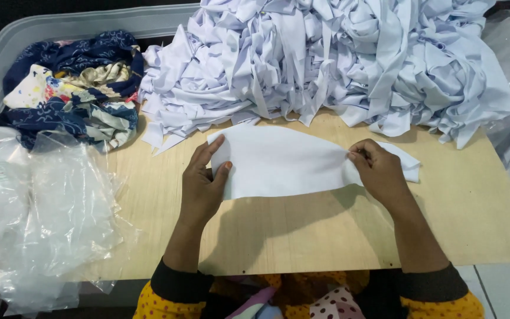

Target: Folding small strips of white fabric and placing them into individual plastic bags.

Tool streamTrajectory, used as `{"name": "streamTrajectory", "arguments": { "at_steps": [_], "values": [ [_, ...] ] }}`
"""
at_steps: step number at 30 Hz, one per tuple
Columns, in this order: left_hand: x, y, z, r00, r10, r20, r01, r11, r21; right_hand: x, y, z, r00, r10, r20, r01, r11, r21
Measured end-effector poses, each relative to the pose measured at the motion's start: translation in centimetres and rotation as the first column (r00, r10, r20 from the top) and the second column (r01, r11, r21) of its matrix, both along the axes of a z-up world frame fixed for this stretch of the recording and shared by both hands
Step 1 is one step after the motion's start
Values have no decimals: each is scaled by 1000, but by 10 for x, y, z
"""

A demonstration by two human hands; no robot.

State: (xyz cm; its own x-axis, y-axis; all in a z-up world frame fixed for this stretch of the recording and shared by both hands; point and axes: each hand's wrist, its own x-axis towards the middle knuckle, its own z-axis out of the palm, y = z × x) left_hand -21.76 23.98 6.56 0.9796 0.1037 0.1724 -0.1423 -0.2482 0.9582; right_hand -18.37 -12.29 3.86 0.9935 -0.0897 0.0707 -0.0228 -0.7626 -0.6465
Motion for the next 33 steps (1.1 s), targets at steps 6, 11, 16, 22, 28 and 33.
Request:
{"name": "streamTrajectory", "arguments": {
  "at_steps": [6,11,16,22,28,33],
  "values": [
    [0,-15,-9,988,20,-156,74,816,573,24,1,-32,999,47,-26,-53,942,-333],
    [-4,-40,-23,980,-5,200,-158,592,791,0,39,-24,903,256,346,-38,848,-528],
    [-2,-46,-41,965,-236,-114,219,484,847,-20,63,-7,878,479,-1,-419,766,-488],
    [-1,-50,-39,938,-219,-268,337,404,850,2,29,-22,896,410,-171,-443,802,-400],
    [10,-82,0,950,-258,-178,290,505,813,30,-43,-44,844,120,523,48,954,-297],
    [28,-126,4,941,-338,-16,256,681,686,50,-69,-68,991,-117,58,131,880,-457]
  ]
}}
